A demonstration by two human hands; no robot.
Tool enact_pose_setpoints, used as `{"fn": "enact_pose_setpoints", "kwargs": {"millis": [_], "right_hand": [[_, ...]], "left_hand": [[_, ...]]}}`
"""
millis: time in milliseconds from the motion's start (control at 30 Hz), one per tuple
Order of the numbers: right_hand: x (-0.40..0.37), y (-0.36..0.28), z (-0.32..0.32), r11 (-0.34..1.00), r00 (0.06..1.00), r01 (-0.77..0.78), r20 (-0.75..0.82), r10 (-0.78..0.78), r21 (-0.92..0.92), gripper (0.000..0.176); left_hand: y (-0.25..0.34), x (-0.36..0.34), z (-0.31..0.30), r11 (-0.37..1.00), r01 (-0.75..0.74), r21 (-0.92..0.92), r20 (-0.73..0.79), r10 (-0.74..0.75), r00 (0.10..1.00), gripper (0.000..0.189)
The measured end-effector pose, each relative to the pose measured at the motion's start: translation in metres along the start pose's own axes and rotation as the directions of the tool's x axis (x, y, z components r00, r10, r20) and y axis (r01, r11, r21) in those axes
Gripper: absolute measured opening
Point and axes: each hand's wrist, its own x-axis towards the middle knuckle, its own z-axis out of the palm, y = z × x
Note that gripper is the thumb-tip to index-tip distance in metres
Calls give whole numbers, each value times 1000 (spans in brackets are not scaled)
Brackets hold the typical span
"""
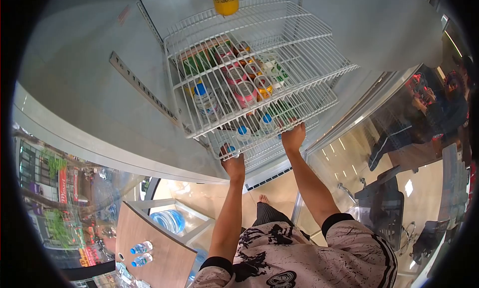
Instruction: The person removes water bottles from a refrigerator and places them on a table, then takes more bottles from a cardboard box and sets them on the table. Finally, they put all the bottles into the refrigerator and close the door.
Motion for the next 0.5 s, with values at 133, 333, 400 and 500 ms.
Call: {"fn": "enact_pose_setpoints", "kwargs": {"millis": [133,333,400,500], "right_hand": [[10,0,6,991,999,44,18,-43,-128,41],[4,79,53,996,913,31,402,-64,88,53],[11,58,22,980,888,127,422,-180,151,57],[7,16,-20,985,833,-116,528,165,-125,55]], "left_hand": [[-3,16,12,997,-51,-60,-75,47,996,46],[-26,28,39,951,-304,-50,-332,271,903,59],[-30,30,39,960,-279,-39,-296,256,921,58],[-34,35,43,982,-97,-161,-167,70,983,59]]}}
